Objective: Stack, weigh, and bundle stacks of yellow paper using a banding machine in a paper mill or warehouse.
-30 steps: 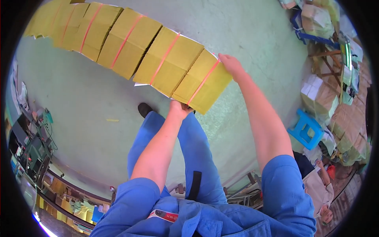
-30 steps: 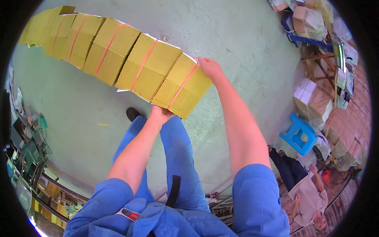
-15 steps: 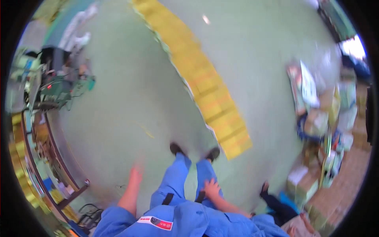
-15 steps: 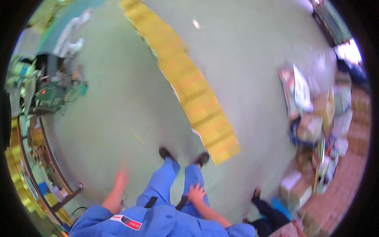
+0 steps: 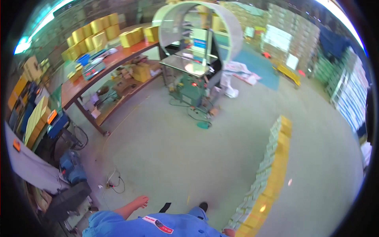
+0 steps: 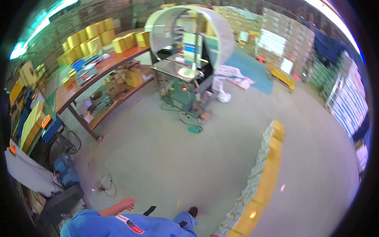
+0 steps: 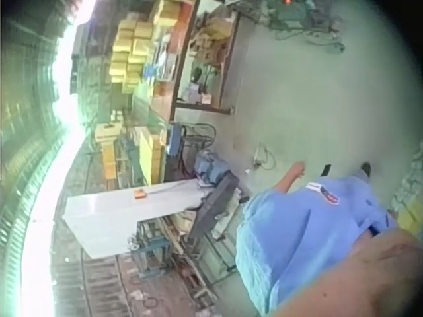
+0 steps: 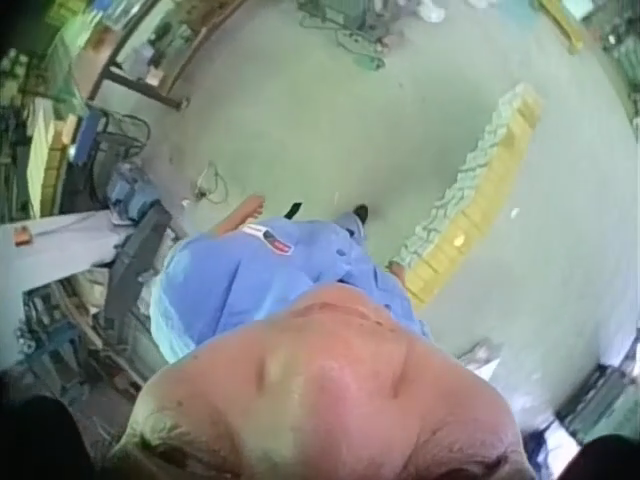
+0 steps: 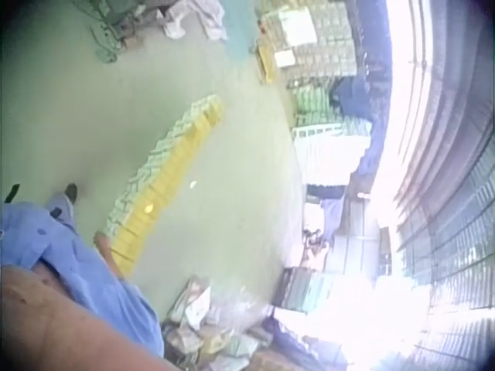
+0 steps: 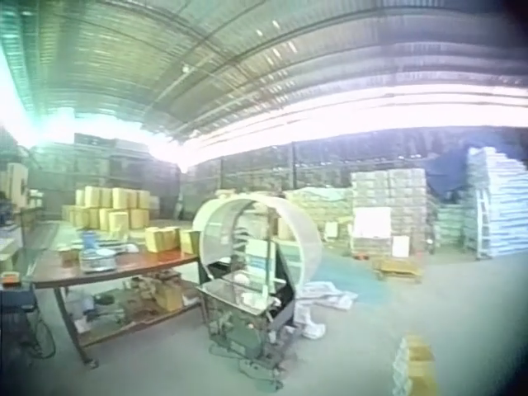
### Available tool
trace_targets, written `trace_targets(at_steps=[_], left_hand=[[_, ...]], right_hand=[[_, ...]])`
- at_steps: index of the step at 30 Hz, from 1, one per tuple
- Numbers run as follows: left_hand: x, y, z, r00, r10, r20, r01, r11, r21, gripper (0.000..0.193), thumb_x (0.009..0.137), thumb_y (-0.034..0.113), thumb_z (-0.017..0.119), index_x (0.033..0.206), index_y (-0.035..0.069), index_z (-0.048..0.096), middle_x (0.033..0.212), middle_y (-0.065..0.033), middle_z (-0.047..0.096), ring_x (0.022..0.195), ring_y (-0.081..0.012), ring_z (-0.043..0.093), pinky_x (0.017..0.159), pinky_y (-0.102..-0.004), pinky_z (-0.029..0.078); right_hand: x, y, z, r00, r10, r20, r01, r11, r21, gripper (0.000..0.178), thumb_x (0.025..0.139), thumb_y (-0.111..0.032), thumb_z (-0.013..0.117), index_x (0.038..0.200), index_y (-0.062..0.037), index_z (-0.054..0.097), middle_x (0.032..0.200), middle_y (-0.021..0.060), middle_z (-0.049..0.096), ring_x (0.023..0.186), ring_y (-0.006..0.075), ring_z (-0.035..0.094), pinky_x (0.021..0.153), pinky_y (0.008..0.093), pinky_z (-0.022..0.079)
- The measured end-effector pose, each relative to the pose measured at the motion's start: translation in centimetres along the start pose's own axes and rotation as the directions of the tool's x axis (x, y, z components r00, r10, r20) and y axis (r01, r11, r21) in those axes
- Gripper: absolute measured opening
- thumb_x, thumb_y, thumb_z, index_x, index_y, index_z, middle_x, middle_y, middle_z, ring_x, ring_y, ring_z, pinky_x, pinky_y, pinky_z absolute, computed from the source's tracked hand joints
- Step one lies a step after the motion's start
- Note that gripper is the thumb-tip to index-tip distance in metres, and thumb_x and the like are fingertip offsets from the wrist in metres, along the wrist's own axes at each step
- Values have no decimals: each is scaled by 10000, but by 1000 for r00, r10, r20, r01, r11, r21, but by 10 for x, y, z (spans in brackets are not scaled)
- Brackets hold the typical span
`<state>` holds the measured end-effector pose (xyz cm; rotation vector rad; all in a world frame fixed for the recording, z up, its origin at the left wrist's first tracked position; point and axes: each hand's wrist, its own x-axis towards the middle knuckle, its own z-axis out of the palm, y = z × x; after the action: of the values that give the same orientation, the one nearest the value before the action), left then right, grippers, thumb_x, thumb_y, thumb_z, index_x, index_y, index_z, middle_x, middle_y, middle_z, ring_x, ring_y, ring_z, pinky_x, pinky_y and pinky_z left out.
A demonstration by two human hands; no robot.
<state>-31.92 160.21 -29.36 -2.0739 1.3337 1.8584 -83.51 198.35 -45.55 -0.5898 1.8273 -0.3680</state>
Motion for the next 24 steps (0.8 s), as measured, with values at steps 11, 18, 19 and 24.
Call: trace_targets(at_steps=[11,18,19,24], left_hand=[[-14,2,-38,942,239,-236,-150,929,339,305,915,318,513,1000,36,591,902,-164,636,796,-270,657,632,-422,534],[55,61,-39,846,62,-530,-257,917,-304,293,903,339,524,873,57,600,765,-120,610,716,-242,624,580,-405,496],[75,60,-55,841,56,-539,-262,912,-315,292,901,340,526,859,61,599,748,-113,603,699,-236,616,572,-402,490],[161,37,-177,844,81,-530,-300,891,-342,293,891,346,533,789,78,595,660,-80,569,616,-209,579,528,-384,460]], right_hand=[[217,-380,-133,974,-112,197,136,984,-116,348,873,-232,567,1158,-32,578,1088,216,614,950,348,618,764,454,520],[382,-606,-169,997,-64,49,70,989,-131,171,855,-145,503,878,-10,604,716,105,593,548,188,589,440,316,462],[409,-643,-164,995,-76,60,84,985,-151,171,855,-145,503,878,-10,604,716,105,593,548,188,589,440,316,462],[492,-759,-89,969,-120,214,195,906,-377,228,888,-151,493,994,21,600,807,150,634,629,243,653,497,333,533]])
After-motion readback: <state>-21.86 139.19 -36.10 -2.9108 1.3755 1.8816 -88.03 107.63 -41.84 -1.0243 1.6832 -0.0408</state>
